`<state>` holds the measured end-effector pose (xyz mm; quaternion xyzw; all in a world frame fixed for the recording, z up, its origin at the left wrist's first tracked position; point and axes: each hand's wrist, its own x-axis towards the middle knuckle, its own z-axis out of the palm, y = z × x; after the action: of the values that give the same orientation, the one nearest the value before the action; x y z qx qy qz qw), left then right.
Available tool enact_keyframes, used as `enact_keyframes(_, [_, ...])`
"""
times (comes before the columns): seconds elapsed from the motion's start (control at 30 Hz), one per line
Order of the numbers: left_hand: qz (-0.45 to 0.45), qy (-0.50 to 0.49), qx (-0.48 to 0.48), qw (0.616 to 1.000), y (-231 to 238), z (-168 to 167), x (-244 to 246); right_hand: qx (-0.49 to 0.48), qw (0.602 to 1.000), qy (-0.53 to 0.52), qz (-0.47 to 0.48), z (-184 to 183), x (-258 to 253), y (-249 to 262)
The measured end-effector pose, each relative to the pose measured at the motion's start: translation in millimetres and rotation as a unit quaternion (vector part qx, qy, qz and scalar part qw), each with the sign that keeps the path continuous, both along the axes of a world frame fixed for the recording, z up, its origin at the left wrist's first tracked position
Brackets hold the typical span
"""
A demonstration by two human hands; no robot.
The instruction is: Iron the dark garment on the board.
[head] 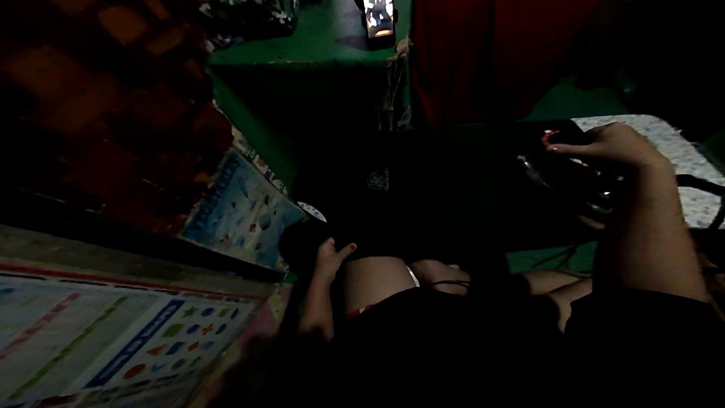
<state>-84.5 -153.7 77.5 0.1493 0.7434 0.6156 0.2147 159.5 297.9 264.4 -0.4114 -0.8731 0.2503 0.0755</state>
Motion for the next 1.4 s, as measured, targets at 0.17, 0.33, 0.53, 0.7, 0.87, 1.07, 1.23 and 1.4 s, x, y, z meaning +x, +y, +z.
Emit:
enact_keyframes(0.17, [-0.020,-0.014,0.002,1.000,-9,-18,-1,-0.023,0.996,-0.008,0.090,-1,-10,-20])
enact_keyframes(0.33, [-0.028,0.004,0.013,1.000,-10,-15,-5,-0.016,0.983,-0.027,0.179,8,-46,-80])
enact_keyframes(0.53, [-0.028,0.014,0.074,0.997,-4,-14,-6,0.048,0.947,-0.053,0.315,6,-115,-155])
enact_keyframes(0.7, [-0.009,0.022,0.080,0.997,-6,-11,-3,0.074,0.932,-0.020,0.355,6,-171,-226])
enact_keyframes(0.87, [0.003,0.027,0.084,0.996,-13,-8,-4,0.078,0.922,-0.029,0.379,9,-218,-267])
enact_keyframes(1.07, [0.015,0.047,0.030,0.998,-16,0,-8,0.073,0.938,-0.022,0.337,14,-243,-238])
enact_keyframes(1.23, [0.024,0.034,0.024,0.999,-17,0,-6,0.067,0.974,-0.037,0.215,21,-240,-172])
enact_keyframes(1.4, [0.010,0.035,0.056,0.998,-18,2,-7,0.066,0.994,-0.043,0.072,16,-217,-72])
